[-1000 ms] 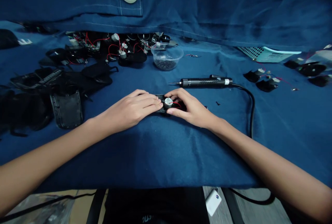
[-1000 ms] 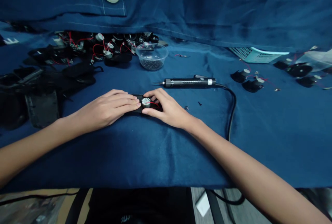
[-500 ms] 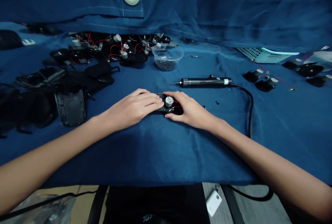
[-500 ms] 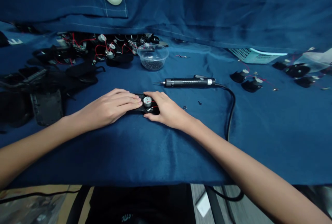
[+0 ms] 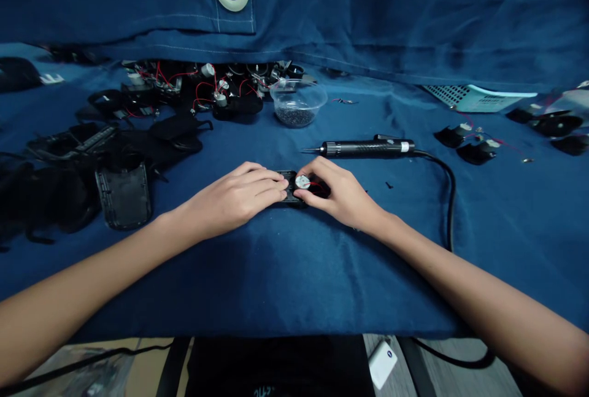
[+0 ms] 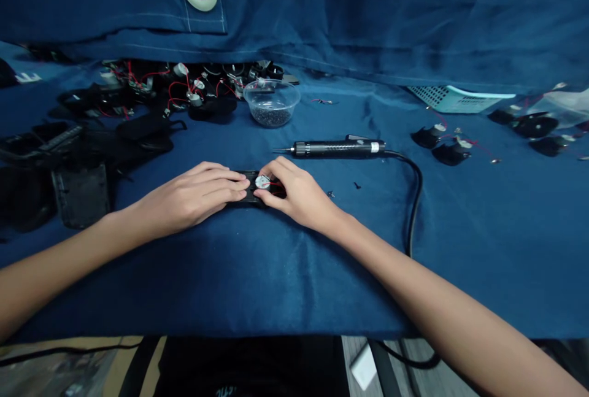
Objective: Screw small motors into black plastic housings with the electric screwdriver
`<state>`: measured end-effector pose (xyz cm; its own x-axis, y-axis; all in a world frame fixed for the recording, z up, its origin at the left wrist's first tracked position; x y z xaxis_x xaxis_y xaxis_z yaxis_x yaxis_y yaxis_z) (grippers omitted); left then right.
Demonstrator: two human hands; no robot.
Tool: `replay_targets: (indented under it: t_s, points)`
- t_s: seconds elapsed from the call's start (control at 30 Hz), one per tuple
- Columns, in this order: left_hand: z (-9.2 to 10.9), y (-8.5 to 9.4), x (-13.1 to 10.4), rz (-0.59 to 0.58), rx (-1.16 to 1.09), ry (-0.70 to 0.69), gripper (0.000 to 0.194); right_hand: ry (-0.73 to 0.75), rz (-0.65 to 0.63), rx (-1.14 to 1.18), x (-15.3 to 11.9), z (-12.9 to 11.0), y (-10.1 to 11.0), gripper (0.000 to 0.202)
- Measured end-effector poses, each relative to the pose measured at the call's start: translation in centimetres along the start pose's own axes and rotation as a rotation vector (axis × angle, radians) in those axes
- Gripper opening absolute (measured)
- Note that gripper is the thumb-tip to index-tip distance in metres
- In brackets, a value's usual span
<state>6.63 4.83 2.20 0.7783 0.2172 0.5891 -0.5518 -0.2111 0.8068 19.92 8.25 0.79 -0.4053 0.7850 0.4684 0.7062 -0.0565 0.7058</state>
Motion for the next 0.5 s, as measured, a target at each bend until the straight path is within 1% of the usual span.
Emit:
replay_targets:
  t_s: [0.27, 0.5]
  points:
    - [-0.36, -0.10, 0.07, -0.036, -0.038, 0.037, 0.020, -0.024, -0.011, 0.029, -0.14, 0.08, 0.03, 0.017]
    - [-0.09, 0.18, -0.15, -0.013, -0.059, 0.043, 0.019, -0.021, -0.032, 0.033, -0.60, -0.18, -0.04, 0.019]
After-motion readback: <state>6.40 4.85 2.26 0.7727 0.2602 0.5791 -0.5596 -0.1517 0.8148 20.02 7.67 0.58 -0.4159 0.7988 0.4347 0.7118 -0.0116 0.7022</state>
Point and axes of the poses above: each hand's wrist, its own x-axis towards the middle knuckle, its own y-axis out of the back of the hand, z = x × y, the point moved 8 cm from there along x, towards the middle knuckle, and after that the axes turned 10 degrees about z, right-handed, at the moved point
